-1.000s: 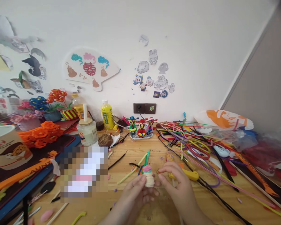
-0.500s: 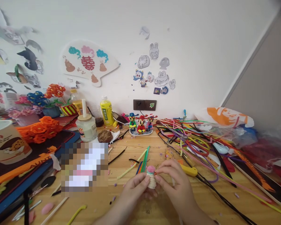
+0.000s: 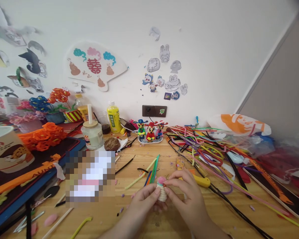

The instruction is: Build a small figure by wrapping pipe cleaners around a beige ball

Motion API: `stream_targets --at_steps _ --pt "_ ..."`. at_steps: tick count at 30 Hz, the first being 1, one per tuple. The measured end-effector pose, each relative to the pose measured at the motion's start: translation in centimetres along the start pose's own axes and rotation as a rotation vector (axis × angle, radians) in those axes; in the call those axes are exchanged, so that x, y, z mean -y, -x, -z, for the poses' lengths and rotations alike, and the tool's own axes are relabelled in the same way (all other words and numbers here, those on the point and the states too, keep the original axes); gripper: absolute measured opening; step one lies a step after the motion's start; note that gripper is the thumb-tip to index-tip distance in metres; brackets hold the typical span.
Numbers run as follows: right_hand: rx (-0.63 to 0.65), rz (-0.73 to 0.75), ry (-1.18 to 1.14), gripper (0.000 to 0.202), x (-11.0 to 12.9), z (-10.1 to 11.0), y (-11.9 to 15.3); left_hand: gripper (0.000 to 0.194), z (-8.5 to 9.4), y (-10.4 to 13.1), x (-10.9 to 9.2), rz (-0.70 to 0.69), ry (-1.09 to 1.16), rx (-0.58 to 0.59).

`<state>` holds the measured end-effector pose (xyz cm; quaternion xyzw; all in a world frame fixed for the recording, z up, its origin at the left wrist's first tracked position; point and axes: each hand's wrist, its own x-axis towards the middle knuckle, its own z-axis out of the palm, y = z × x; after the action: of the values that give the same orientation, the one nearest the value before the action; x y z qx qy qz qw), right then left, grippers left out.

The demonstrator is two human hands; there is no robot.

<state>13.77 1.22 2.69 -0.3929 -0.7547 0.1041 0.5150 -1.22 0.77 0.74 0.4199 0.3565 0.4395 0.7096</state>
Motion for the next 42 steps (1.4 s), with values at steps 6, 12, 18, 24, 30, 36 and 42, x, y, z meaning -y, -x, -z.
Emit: stream_targets --at_steps 6,12,18,24,30,36,42 --pt "0.007 0.019 -0.014 0.013 0.03 0.04 0.10 0.031 -0.21 0.17 -0.27 0.009 -0.014 -0.005" --pt "0.009 -0.051 -0.064 0.011 0.07 -0.07 -0.02 0.032 -0.22 0.22 -0.12 0.004 -0.024 -0.010" --pt "0.008 -0.171 -0.148 0.013 0.06 -0.20 -0.10 0.033 -0.14 0.06 -0.15 -0.005 -0.049 -0.001" --pt "0.068 -0.333 -0.338 0.018 -0.06 -0.41 -0.12 0.033 -0.04 0.11 -0.11 0.011 -0.049 -0.002" --pt "0.122 -0.434 -0.445 0.018 -0.19 -0.59 0.00 0.033 0.00 0.03 -0.21 0.009 -0.063 0.002" --pt "0.106 -0.462 -0.517 0.016 -0.15 -0.67 0.07 0.034 0.00 -0.02 -0.13 0.007 -0.074 0.003" --pt "0.100 -0.460 -0.554 0.014 -0.06 -0.75 0.13 0.032 0.05 0.03 -0.06 0.007 -0.060 0.007"
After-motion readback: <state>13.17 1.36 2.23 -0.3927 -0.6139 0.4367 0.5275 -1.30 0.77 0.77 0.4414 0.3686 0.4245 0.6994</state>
